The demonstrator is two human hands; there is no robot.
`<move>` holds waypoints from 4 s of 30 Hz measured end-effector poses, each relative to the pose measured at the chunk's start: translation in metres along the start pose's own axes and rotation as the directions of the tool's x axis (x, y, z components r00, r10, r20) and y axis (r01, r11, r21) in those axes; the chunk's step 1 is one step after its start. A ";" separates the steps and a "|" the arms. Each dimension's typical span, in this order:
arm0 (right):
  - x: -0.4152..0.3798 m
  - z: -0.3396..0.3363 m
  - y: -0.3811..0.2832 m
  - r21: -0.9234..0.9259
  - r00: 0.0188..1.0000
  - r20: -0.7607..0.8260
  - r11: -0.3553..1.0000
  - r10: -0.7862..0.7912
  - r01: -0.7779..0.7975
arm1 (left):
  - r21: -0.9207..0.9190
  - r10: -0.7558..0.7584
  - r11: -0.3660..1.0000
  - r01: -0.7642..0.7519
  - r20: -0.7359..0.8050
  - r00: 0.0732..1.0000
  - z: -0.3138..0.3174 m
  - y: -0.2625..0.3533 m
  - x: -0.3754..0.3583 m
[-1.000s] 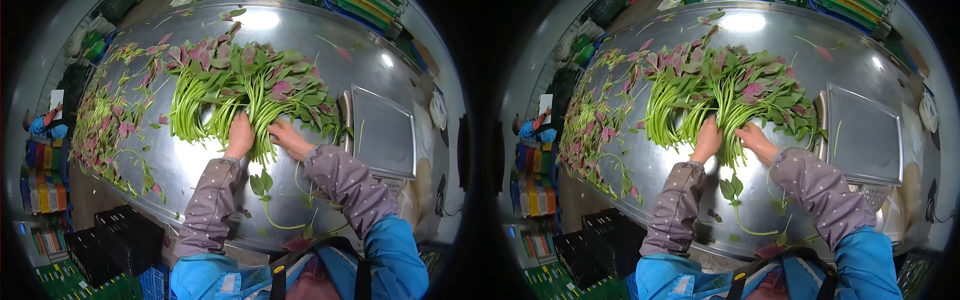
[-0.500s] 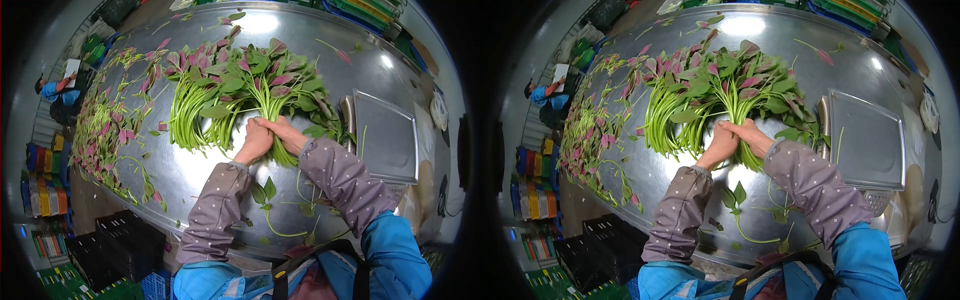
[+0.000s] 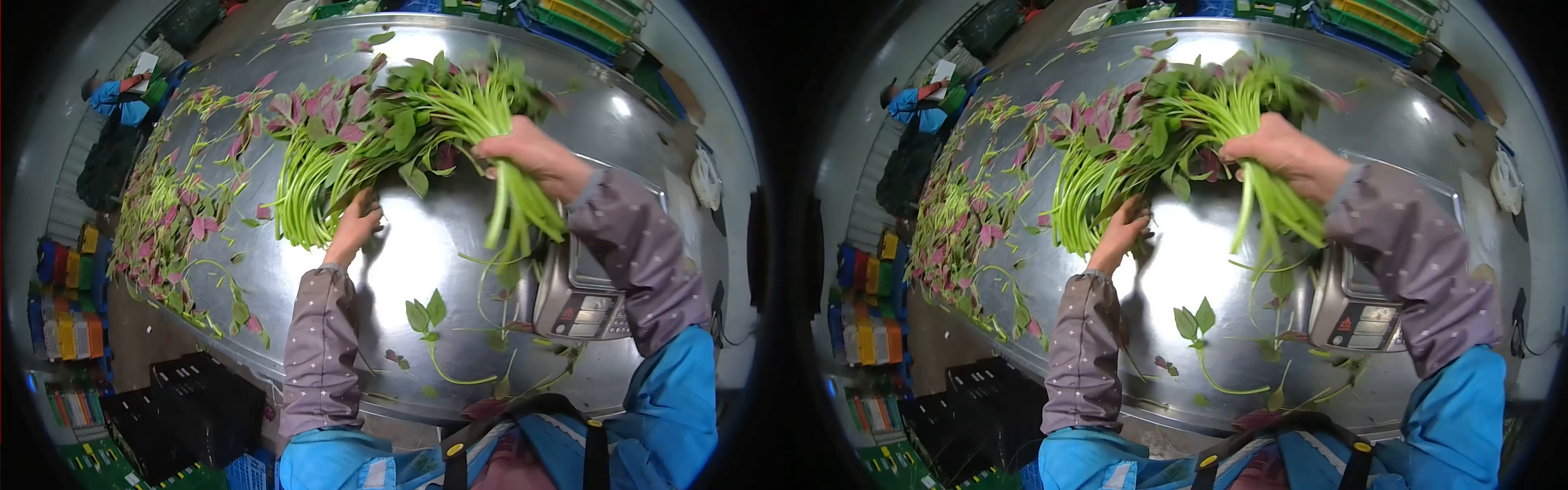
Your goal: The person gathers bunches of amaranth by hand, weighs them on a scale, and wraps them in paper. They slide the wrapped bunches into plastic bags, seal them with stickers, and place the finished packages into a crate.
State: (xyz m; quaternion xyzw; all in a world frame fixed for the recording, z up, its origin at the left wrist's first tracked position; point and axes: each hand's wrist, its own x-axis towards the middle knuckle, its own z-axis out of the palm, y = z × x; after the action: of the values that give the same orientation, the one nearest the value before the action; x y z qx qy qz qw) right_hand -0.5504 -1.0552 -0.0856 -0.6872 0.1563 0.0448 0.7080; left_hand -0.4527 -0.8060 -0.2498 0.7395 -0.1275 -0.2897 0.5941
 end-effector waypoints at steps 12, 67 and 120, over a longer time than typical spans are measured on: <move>-0.103 -0.087 -0.061 -0.266 0.996 -0.080 0.963 0.026 -0.046 | -0.051 -0.070 0.996 0.076 0.110 0.991 0.018 0.010 -0.056; -0.467 -0.349 0.241 -0.780 0.742 -0.626 0.211 -0.242 -0.589 | 0.894 0.221 0.445 0.048 -0.161 0.962 0.114 0.003 -0.243; -0.453 -0.368 0.135 -0.793 0.357 -0.548 0.606 -0.757 0.067 | -0.375 0.332 0.920 -0.113 0.595 0.731 0.675 0.178 -0.205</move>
State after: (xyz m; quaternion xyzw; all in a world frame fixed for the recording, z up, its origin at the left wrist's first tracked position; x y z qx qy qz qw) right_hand -1.0756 -1.3426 -0.0893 -0.8246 0.2625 -0.4480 0.2244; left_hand -0.9807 -1.2862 -0.1084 0.4679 -0.3660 -0.4695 0.6532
